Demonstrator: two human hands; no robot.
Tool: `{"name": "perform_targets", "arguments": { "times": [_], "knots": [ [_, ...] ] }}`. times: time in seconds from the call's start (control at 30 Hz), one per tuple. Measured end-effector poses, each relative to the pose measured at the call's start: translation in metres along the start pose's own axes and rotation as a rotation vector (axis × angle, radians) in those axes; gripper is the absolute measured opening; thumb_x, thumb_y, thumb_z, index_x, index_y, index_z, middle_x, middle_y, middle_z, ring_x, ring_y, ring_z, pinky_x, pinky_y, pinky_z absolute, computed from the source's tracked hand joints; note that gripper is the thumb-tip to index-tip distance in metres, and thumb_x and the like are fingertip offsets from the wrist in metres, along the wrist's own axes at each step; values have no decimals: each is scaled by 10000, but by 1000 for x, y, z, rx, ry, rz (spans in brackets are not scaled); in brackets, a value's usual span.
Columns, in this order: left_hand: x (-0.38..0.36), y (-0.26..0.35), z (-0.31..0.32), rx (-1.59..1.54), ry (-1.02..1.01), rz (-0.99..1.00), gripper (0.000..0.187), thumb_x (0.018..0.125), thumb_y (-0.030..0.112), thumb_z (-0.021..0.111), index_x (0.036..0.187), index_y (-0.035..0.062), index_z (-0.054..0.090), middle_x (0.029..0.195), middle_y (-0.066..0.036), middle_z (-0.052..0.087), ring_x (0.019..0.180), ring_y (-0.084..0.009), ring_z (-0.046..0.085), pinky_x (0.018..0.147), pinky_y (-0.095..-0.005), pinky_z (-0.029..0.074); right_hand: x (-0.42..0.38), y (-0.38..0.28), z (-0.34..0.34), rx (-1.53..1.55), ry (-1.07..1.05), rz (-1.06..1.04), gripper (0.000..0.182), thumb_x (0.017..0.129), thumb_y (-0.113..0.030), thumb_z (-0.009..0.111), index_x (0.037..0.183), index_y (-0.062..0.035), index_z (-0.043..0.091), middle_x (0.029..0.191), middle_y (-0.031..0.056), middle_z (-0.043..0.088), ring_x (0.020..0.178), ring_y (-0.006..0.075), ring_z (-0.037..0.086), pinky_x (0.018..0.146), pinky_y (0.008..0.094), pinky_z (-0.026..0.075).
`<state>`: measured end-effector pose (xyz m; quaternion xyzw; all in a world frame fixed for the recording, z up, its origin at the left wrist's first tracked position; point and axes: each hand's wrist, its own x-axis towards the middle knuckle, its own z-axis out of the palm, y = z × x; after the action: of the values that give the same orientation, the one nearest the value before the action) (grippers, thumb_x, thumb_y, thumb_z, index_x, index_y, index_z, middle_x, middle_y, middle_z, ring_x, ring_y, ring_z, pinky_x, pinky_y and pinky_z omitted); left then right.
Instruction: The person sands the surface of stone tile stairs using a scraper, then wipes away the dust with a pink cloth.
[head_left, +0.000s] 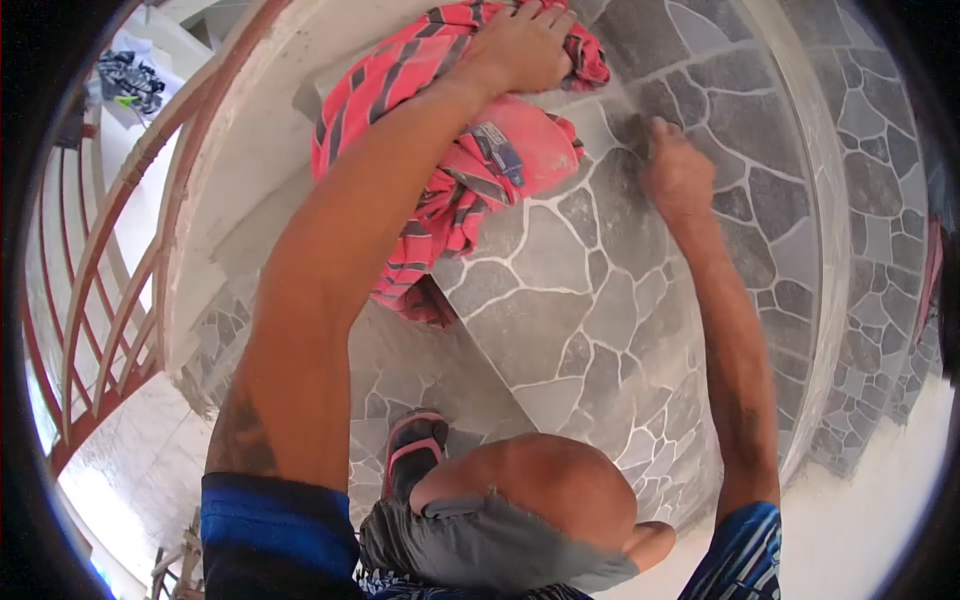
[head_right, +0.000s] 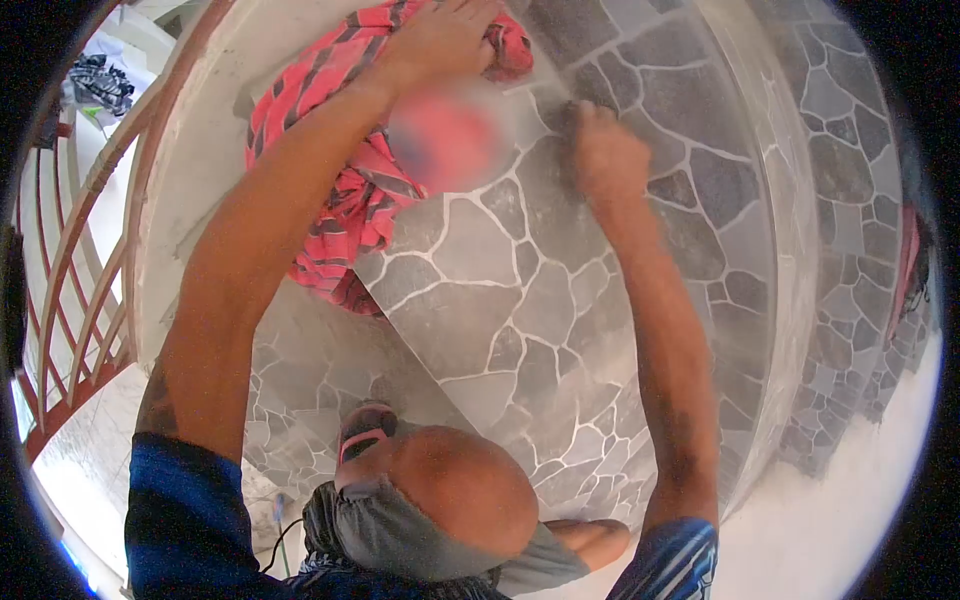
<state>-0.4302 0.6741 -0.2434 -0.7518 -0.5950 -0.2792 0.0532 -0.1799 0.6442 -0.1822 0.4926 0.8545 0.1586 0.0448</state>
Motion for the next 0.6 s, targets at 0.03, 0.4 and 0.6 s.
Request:
{"name": "perform_targets", "arguments": {
  "times": [0.03, 0.4, 0.6],
  "knots": [
    [2, -1, 0, 13, 25, -6, 556, 807, 242, 505, 1264, -72, 535, 1331, -224, 544, 1231, -354, 501, 1028, -473, 405, 2, -3, -1, -32, -26, -56, 358, 824, -111, 573, 1181, -86, 578, 988, 153, 667, 840, 366, 670, 702, 489, 532],
    [1, 1, -28, 152, -181, 69, 524, 815, 235, 505, 1238, -69, 556, 1293, -207, 564, 1224, -361, 495, 1030, -466, 399, 7, 6, 7, 35, -11, 48, 430, 795, -105, 596, 1225, -102, 591, 1008, 164, 689, 877, 368, 670, 737, 488, 531],
    [2, -5, -5, 5, -2, 10, 528, 806, 221, 509, 1240, -77, 543, 1296, -218, 559, 1216, -367, 499, 1028, -470, 403, -3, 12, -8, 60, 99, 55, 347, 844, -131, 585, 1188, -106, 615, 1019, 169, 687, 890, 366, 670, 743, 468, 539]
  ]
}}
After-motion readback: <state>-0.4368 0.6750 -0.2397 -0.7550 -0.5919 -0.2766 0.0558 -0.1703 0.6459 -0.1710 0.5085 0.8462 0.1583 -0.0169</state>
